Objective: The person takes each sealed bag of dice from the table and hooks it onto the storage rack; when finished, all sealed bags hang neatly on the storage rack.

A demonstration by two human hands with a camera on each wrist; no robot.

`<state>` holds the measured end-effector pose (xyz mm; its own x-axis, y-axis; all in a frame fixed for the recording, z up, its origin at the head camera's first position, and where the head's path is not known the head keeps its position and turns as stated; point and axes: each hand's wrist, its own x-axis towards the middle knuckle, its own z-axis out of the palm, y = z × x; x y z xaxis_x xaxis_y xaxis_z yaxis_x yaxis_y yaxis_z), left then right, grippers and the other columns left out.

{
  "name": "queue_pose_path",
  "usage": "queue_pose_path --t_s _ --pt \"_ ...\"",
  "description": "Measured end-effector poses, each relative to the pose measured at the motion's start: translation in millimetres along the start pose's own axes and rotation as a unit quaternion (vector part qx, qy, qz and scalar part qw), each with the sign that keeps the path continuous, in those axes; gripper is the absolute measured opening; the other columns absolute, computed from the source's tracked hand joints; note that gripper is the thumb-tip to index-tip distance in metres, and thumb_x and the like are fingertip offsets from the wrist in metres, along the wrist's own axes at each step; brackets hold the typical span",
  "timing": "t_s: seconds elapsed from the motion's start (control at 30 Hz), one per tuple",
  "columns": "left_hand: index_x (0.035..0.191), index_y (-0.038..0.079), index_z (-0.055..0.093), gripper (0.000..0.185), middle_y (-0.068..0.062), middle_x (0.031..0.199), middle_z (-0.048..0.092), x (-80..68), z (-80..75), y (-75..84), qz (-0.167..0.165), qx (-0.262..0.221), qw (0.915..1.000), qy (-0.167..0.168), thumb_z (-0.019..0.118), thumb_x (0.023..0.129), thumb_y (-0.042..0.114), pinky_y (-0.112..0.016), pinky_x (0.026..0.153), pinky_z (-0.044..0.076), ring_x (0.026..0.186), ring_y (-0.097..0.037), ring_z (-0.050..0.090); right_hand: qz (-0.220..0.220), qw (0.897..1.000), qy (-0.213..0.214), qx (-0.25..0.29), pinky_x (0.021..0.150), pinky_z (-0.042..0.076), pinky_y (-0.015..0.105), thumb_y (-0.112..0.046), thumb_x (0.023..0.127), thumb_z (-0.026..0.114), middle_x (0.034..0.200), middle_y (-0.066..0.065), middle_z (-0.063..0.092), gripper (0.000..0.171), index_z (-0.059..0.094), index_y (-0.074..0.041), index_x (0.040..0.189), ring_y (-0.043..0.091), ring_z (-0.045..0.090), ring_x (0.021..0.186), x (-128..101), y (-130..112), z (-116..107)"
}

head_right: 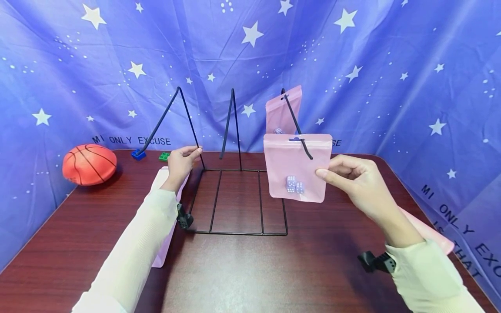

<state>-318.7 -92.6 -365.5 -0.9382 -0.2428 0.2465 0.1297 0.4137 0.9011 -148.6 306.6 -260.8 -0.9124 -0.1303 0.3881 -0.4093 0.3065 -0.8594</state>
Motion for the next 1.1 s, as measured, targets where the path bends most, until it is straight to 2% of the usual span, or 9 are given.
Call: queue_pose_path --t_s 0.17,0.4,0.6,0.67,0.7,0.8,0.9,1.03,1.1 --pt "0.115 0.008 0.078 0.023 -0.011 0.106 0.076 -0.5 0.4 -0.1 -0.001 -0.003 1.0000 0.002 0.073 0.096 0.021 -0.034 0.099 0.051 0.095 -0.028 0.075 0.010 1.000 -0.003 0.010 0.069 0.048 0.018 0.003 0.093 0.071 0.088 0.003 0.077 0.005 0.073 0.000 0.097 0.008 0.064 0.079 9 2 2" --pt "0.113 0.008 0.079 0.022 -0.012 0.102 0.077 -1.4 0.6 -0.5 0.007 -0.004 0.9999 0.008 0.073 0.096 0.020 -0.035 0.095 0.053 0.091 -0.029 0.076 0.039 0.997 0.014 -0.061 0.070 0.047 0.019 -0.011 0.096 0.072 0.088 -0.003 0.077 0.007 0.073 -0.005 0.099 0.006 0.062 0.079 22 4 6" --pt "0.113 0.008 0.079 0.022 -0.012 0.103 0.077 -1.8 0.4 -0.5 0.008 -0.004 0.9999 0.007 0.073 0.096 0.020 -0.035 0.093 0.055 0.092 -0.029 0.076 0.047 0.995 0.033 -0.081 0.075 0.049 0.018 -0.017 0.095 0.074 0.086 -0.009 0.076 0.016 0.072 -0.002 0.101 0.005 0.064 0.085 34 5 12" --pt "0.113 0.008 0.079 0.022 -0.012 0.103 0.077 -1.5 0.4 -0.9 0.007 -0.007 0.9999 0.007 0.073 0.096 0.020 -0.035 0.092 0.055 0.092 -0.029 0.076 0.042 0.995 0.042 -0.086 0.075 0.049 0.017 -0.018 0.095 0.075 0.087 -0.009 0.077 0.017 0.073 -0.002 0.100 0.004 0.066 0.086 38 5 14" --pt "0.113 0.008 0.079 0.022 -0.012 0.103 0.077 -1.4 0.3 -1.1 0.007 -0.007 0.9999 0.006 0.073 0.096 0.020 -0.035 0.092 0.055 0.092 -0.028 0.076 0.039 0.994 0.046 -0.086 0.070 0.048 0.017 -0.019 0.094 0.075 0.087 -0.010 0.077 0.017 0.073 -0.003 0.100 0.003 0.067 0.085 40 6 15" --pt "0.114 0.008 0.079 0.023 -0.012 0.104 0.077 -1.3 0.3 -1.2 0.008 -0.005 0.9999 0.005 0.073 0.096 0.021 -0.035 0.093 0.054 0.092 -0.028 0.076 0.028 0.995 0.057 -0.077 0.054 0.039 0.022 -0.019 0.094 0.076 0.087 -0.010 0.077 0.015 0.075 -0.004 0.098 0.003 0.067 0.078 45 8 17" --pt "0.114 0.009 0.079 0.023 -0.011 0.104 0.077 -1.5 -0.2 -0.9 0.007 -0.001 1.0000 0.006 0.073 0.096 0.021 -0.035 0.095 0.053 0.092 -0.028 0.076 0.014 0.996 0.062 -0.055 0.053 0.037 0.024 -0.016 0.094 0.075 0.084 -0.011 0.077 0.014 0.075 -0.002 0.096 0.003 0.068 0.073 51 13 18" --pt "0.114 0.009 0.079 0.023 -0.011 0.104 0.077 -1.5 -0.6 -0.8 0.006 -0.001 1.0000 0.005 0.073 0.096 0.022 -0.036 0.095 0.053 0.092 -0.028 0.076 0.006 0.998 0.065 -0.007 0.071 0.048 0.016 -0.011 0.094 0.075 0.081 -0.008 0.077 0.010 0.076 -0.002 0.095 0.005 0.071 0.069 57 17 21" --pt "0.114 0.010 0.079 0.023 -0.011 0.104 0.077 -1.4 -0.6 -1.1 0.006 -0.001 1.0000 0.003 0.073 0.096 0.023 -0.036 0.095 0.054 0.092 -0.028 0.076 0.008 0.997 0.067 0.024 0.071 0.049 0.015 -0.009 0.094 0.074 0.080 -0.006 0.077 0.005 0.076 -0.004 0.093 0.007 0.071 0.066 60 17 22"
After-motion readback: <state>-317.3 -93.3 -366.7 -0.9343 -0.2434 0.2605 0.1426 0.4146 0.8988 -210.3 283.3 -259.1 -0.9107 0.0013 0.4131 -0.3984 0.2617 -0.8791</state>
